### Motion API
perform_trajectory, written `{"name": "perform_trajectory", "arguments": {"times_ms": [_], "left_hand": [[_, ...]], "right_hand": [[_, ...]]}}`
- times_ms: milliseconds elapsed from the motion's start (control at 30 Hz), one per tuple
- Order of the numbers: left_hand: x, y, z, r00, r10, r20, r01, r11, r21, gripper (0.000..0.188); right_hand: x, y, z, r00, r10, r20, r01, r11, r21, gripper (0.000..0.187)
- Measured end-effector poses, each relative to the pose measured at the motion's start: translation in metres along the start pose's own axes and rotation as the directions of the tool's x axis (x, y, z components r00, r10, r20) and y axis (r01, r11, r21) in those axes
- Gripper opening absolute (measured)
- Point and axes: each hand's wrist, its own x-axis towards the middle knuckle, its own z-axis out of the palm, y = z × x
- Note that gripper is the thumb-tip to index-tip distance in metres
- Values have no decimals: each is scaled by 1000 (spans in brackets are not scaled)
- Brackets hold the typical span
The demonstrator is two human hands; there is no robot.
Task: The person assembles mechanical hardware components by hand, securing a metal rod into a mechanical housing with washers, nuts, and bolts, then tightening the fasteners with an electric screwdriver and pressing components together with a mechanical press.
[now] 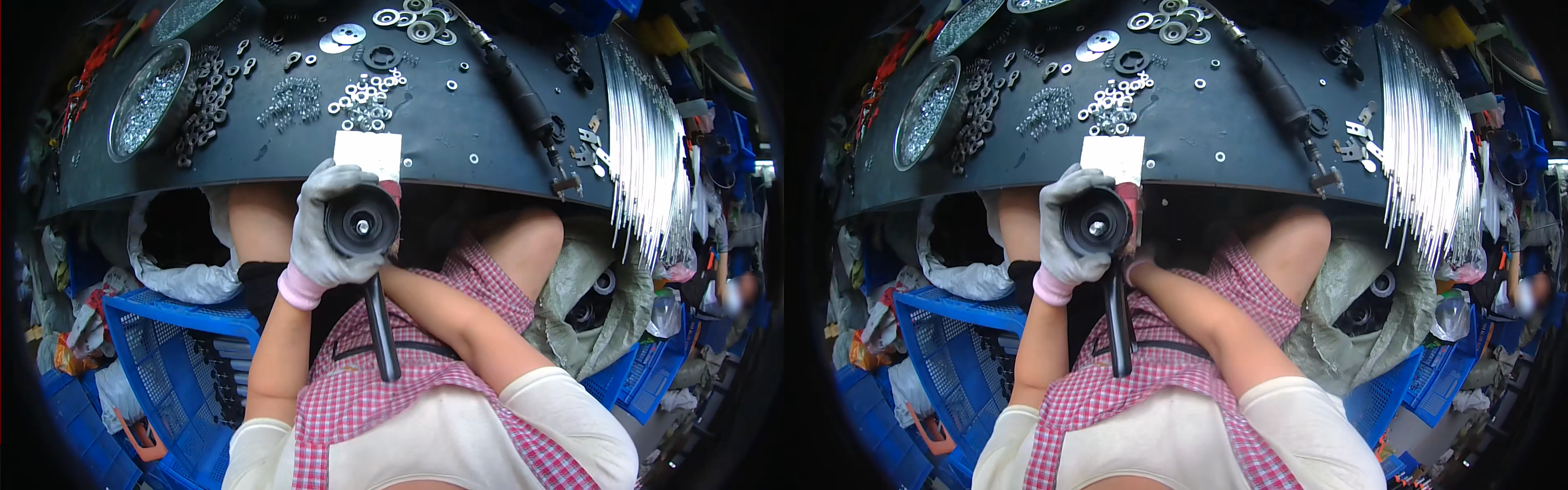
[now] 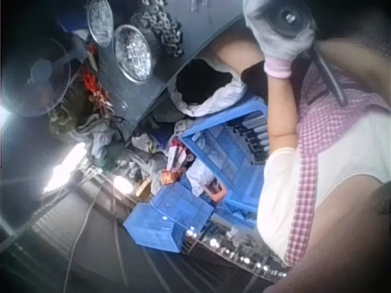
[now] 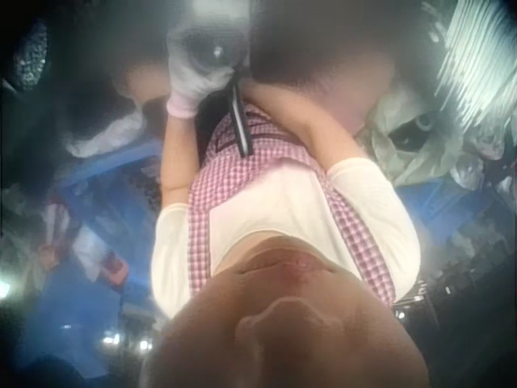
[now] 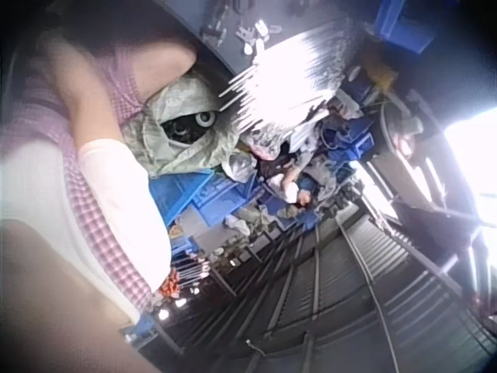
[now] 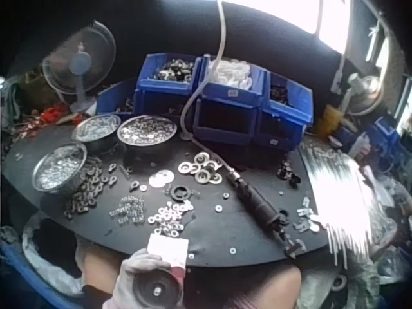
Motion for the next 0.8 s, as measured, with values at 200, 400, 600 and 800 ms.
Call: {"name": "perform_trajectory", "arguments": {"times_ms": [200,400,600,800], "left_hand": [[-13,-6,6,996,35,-84,-38,999,-35,91],[-21,9,8,992,-64,-106,60,998,-34,97],[-7,3,8,993,64,-95,-66,998,-24,72],[-17,-7,4,998,15,-57,-23,989,-147,69]], "right_hand": [[-6,1,57,994,-61,95,39,974,223,31],[-13,2,77,981,-78,178,8,930,367,35],[12,3,55,994,-79,-73,100,936,338,36],[1,27,-7,974,-125,-188,152,979,136,37]]}}
